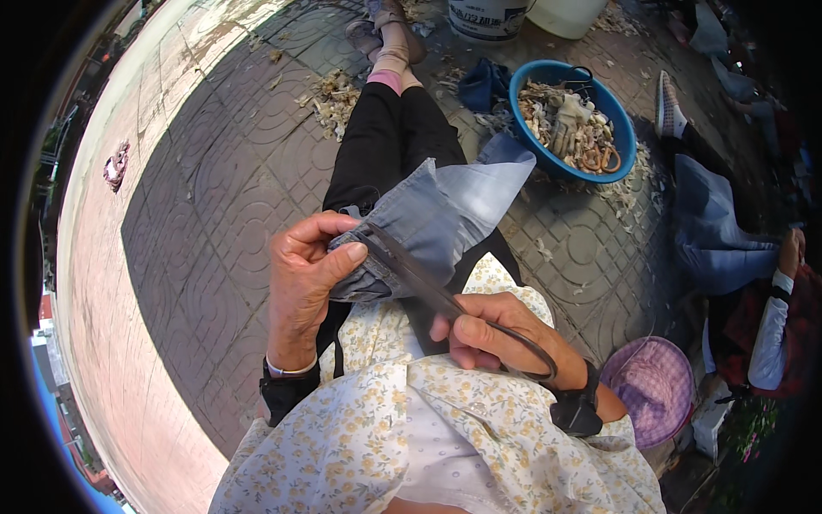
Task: The person uses large shears to trim the edge of a piece of denim fabric while sitting outdoors.
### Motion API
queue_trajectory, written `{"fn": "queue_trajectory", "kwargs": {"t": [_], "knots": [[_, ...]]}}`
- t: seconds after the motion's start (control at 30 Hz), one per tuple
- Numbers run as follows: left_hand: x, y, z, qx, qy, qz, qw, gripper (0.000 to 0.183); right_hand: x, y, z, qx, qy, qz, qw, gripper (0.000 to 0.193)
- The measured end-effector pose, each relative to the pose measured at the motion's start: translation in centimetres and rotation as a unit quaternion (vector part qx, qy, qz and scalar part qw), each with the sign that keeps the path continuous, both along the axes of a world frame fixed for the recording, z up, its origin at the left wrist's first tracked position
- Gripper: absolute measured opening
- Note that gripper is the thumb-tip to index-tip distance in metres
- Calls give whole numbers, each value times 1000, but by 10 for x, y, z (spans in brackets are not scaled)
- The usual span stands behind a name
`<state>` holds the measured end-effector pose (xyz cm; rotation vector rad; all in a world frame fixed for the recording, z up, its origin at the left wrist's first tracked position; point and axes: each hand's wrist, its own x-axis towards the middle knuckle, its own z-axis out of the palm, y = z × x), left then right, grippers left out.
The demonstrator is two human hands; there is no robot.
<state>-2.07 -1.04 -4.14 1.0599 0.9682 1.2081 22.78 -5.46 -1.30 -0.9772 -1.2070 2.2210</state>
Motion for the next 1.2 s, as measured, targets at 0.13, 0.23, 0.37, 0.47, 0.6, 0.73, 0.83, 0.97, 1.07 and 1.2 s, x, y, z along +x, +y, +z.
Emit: {"fn": "queue_trajectory", "kwargs": {"t": [0.13,0.23,0.37,0.47,0.6,0.73,0.83,0.97,1.07,1.2], "knots": [[-1,0,0,7,14,-1,1000,25,0,1,1,-16,-3,-4,1000,39],[0,1,0,7,25,-3,1000,24,0,2,3,-16,-12,0,1000,38],[-3,1,2,18,57,-7,998,23,0,6,7,-12,-29,10,999,38],[-2,1,2,22,64,-8,998,23,1,7,7,-16,-34,12,999,38],[0,1,4,10,55,-4,998,23,1,8,9,-6,-50,17,999,37],[0,1,4,5,50,-2,999,22,2,8,6,5,-58,14,998,42],[0,1,5,25,64,1,998,22,3,9,4,3,-56,13,998,45],[-1,2,5,31,61,-6,998,20,0,7,1,5,-52,2,999,45],[3,2,11,-16,0,-17,1000,17,-4,4,-7,27,-21,-23,999,45],[4,2,15,-45,-5,-20,999,14,-3,4,-16,37,25,-25,999,45]]}}
